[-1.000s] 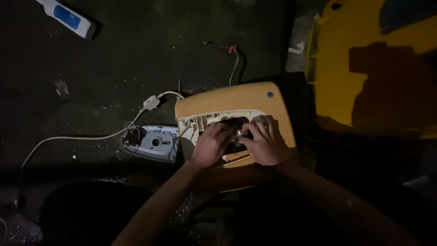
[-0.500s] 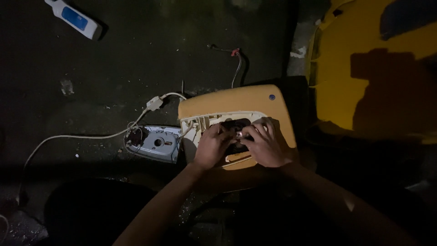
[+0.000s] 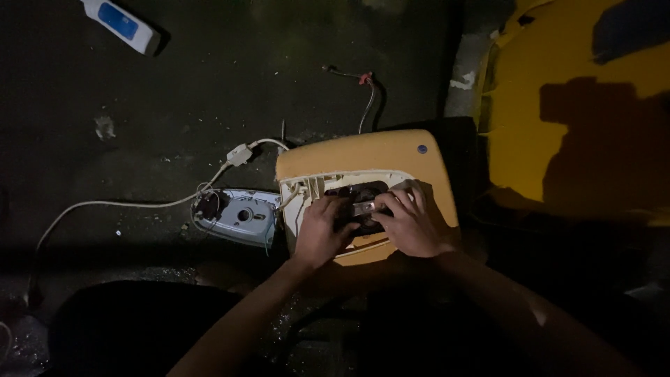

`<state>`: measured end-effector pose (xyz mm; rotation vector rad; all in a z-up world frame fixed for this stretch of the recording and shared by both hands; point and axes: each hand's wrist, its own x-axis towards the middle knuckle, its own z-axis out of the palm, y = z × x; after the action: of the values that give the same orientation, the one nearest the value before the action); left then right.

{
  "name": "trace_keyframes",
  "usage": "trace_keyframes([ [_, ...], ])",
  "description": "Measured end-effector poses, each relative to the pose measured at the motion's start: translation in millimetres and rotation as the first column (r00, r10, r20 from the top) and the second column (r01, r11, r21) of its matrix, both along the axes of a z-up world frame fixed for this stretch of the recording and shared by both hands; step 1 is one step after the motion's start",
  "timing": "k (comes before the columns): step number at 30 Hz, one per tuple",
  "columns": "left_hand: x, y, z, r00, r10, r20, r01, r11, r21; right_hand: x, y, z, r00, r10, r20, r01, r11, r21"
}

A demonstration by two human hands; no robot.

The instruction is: Disassembling and inspecting the internal motor and wiring of a small household appliance

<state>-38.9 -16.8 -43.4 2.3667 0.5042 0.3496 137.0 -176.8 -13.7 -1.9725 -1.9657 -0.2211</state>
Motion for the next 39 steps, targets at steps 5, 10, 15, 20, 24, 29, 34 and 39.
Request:
trace_keyframes([
  [5,-8,-2,-3,0.998,0.049,-0.043,-0.047,0.997,0.065,-3,2,1,1.000,0.000,0.006,0.000,1.000,0.003],
  [10,-11,-6,14,0.998,0.024,-0.060,-0.022,0.999,0.047,-2,-1,-4,0.999,-0.027,-0.018,0.026,0.999,-0.045],
  [15,-12,-2,27,0.999,-0.031,0.009,0.030,0.995,0.092,-5,-2,2,0.998,-0.011,-0.061,0.007,0.998,-0.065],
  [20,-21,1,20,0.998,-0.069,0.011,0.066,0.985,0.156,0,-3,-25,0.999,-0.012,-0.050,0.008,0.997,-0.073],
  [24,-33,-2,18,0.995,-0.103,0.009,0.101,0.984,0.149,-6,-1,-5,0.998,-0.011,-0.057,0.007,0.998,-0.062],
  [29,-41,-1,20,0.990,-0.141,-0.008,0.141,0.983,0.116,-5,-4,-19,0.996,-0.037,-0.079,0.033,0.998,-0.051],
  [34,-46,-3,62,0.987,-0.140,0.083,0.126,0.979,0.162,-4,-4,-12,0.996,-0.043,-0.084,0.037,0.997,-0.073],
  [39,-89,44,56,0.968,-0.016,0.249,-0.049,0.967,0.252,-4,-7,-25,0.998,-0.062,-0.018,0.058,0.987,-0.150],
])
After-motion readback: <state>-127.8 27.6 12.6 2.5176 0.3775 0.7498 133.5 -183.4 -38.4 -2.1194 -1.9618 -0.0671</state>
